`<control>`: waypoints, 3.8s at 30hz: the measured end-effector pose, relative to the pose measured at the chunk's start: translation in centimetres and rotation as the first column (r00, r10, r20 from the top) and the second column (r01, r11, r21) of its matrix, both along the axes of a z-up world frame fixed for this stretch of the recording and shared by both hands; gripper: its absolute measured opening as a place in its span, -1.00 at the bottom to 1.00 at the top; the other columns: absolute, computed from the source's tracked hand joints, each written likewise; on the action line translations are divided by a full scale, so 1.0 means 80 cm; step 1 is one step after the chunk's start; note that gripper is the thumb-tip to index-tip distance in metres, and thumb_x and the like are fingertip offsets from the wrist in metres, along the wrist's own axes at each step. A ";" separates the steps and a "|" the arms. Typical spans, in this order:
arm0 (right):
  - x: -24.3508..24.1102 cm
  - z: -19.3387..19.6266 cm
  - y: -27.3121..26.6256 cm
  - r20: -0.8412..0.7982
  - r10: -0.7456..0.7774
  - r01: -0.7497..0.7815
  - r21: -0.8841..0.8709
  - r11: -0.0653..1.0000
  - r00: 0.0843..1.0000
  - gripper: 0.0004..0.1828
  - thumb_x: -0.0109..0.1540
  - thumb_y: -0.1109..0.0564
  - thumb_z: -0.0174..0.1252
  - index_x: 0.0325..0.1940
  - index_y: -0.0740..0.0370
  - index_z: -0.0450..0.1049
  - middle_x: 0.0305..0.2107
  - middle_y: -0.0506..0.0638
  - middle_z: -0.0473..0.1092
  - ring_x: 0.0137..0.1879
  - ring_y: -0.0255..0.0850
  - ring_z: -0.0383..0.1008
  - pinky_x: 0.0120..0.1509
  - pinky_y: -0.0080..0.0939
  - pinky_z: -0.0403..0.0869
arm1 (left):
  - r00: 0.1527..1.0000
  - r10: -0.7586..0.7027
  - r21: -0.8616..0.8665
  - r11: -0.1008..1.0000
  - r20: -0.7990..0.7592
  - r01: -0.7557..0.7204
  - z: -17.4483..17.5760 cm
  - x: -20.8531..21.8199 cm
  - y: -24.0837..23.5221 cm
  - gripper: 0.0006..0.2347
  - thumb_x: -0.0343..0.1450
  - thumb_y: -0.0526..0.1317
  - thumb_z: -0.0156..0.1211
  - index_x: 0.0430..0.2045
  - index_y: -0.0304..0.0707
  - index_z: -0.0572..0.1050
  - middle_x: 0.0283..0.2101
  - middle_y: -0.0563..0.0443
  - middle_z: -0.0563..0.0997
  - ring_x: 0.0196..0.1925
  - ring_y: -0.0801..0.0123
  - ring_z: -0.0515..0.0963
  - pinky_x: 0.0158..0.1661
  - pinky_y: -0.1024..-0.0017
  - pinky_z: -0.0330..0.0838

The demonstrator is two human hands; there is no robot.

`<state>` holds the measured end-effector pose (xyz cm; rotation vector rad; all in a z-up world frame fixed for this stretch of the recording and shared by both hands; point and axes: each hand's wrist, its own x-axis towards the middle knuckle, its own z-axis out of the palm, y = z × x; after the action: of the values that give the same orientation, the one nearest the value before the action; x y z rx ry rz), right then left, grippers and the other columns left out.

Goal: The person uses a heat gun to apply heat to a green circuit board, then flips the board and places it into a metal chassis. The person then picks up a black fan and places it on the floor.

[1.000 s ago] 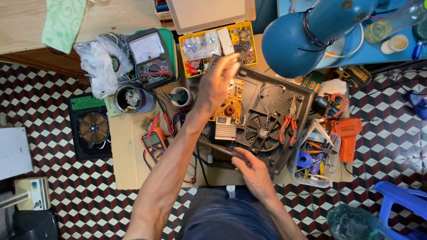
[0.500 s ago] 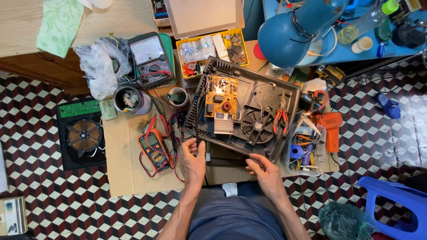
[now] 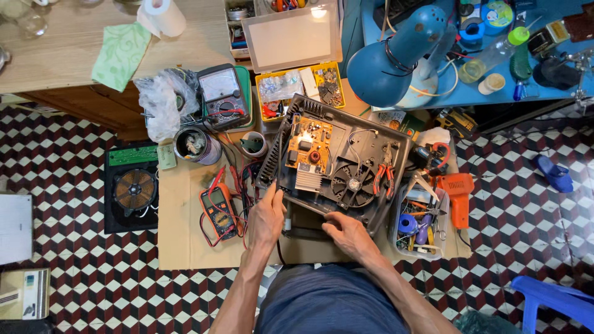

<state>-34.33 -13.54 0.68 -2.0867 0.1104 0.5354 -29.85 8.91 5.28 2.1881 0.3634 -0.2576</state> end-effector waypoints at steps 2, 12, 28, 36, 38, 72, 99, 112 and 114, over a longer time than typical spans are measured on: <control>0.001 0.001 0.011 -0.027 0.132 -0.133 -0.016 0.991 0.991 -0.52 0.27 -0.08 0.12 0.19 0.20 0.46 -0.06 0.14 0.56 0.06 -0.07 0.60 0.18 -0.13 0.51 | 0.989 0.122 -0.184 0.974 -0.083 -0.135 -0.005 0.024 0.000 -0.69 0.53 -0.09 -0.11 0.10 -0.13 0.46 -0.47 -0.16 0.62 -0.45 -0.07 0.67 -0.37 0.10 0.57; 0.027 -0.009 0.018 0.176 0.202 -0.194 -0.062 0.979 0.964 -0.62 0.23 -0.01 0.20 0.08 0.17 0.48 -0.22 0.15 0.56 -0.09 0.06 0.59 0.01 -0.01 0.52 | 0.948 -0.020 0.122 0.992 0.319 -0.019 -0.112 0.126 -0.017 -0.67 0.44 -0.09 0.17 0.01 -0.29 0.53 -0.06 -0.33 0.63 0.00 -0.12 0.60 -0.04 0.10 0.47; -0.003 -0.033 0.012 0.464 0.277 -0.107 -0.360 0.927 0.842 -0.79 0.13 0.18 0.27 -0.36 0.17 0.32 -0.53 0.08 0.34 -0.35 0.03 0.45 -0.34 0.06 0.42 | 0.999 0.014 0.010 1.000 0.042 -0.015 -0.089 0.167 -0.035 -0.64 0.26 -0.02 0.40 -0.13 -0.15 0.66 -0.26 -0.19 0.73 -0.22 0.11 0.71 -0.19 0.25 0.54; -0.006 -0.003 0.019 0.510 0.141 -0.026 -0.225 0.974 0.848 -0.83 0.14 0.21 0.26 -0.34 0.17 0.37 -0.54 0.07 0.35 -0.36 0.02 0.45 -0.33 0.04 0.43 | 1.000 -0.017 -0.648 0.762 -0.003 0.011 -0.094 0.167 -0.024 -0.64 0.37 -0.14 0.32 -0.05 -0.39 0.50 -0.36 0.02 0.70 -0.46 0.52 0.59 -0.38 0.55 0.40; -0.005 0.000 0.021 0.487 0.149 -0.030 -0.242 0.970 0.861 -0.83 0.14 0.22 0.26 -0.36 0.17 0.36 -0.55 0.08 0.33 -0.36 0.02 0.44 -0.33 0.05 0.41 | 0.998 -0.010 -0.721 0.691 -0.066 -0.041 -0.090 0.166 -0.019 -0.64 0.38 -0.13 0.27 0.00 -0.33 0.47 -0.34 0.08 0.68 -0.49 0.55 0.56 -0.47 0.55 0.29; -0.034 0.007 -0.002 0.541 0.109 0.111 -0.358 0.927 0.834 -0.82 0.13 0.22 0.27 -0.40 0.24 0.35 -0.52 0.09 0.32 -0.34 0.02 0.39 -0.26 0.04 0.42 | 0.993 0.120 0.005 0.993 -0.015 -0.120 -0.125 0.138 -0.017 -0.71 0.43 0.02 0.25 -0.16 -0.14 0.67 -0.48 -0.11 0.68 -0.50 0.30 0.65 -0.43 0.36 0.47; -0.031 0.012 0.024 -0.125 0.367 -0.306 0.345 0.887 0.922 -0.69 0.35 0.00 0.01 -0.06 0.30 0.48 -0.25 0.07 0.55 -0.08 -0.16 0.55 0.08 -0.13 0.50 | 0.935 -0.056 -0.740 0.629 -0.351 -0.240 0.005 0.024 -0.029 -0.62 0.46 -0.02 0.07 0.02 -0.35 0.46 -0.09 -0.20 0.70 -0.18 0.29 0.74 -0.24 0.44 0.58; 0.086 0.164 0.092 -0.106 0.130 -0.028 0.662 0.749 0.986 -0.54 0.36 -0.11 -0.02 -0.18 0.40 0.46 -0.35 0.15 0.61 -0.34 -0.26 0.63 -0.29 -0.32 0.59 | 0.978 -0.189 -0.886 0.464 -0.091 0.007 -0.047 -0.132 -0.016 -0.30 0.48 0.31 -0.43 -0.16 -0.39 0.56 -0.26 -0.02 0.68 -0.16 0.40 0.64 -0.01 0.46 0.44; 0.126 0.181 0.102 -0.050 0.099 -0.040 0.675 0.737 0.994 -0.49 0.37 -0.15 -0.04 -0.17 0.43 0.45 -0.37 0.20 0.62 -0.41 -0.23 0.59 -0.42 -0.30 0.51 | 0.987 -0.066 -0.694 0.718 -0.146 -0.055 -0.068 -0.188 -0.011 -0.26 0.53 0.29 -0.44 -0.34 -0.43 0.65 -0.40 -0.08 0.67 -0.29 0.41 0.62 -0.07 0.47 0.43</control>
<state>-24.27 -5.41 15.16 -1.3525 -0.1079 0.5986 -44.90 8.06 -0.17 1.4135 0.2839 -0.4921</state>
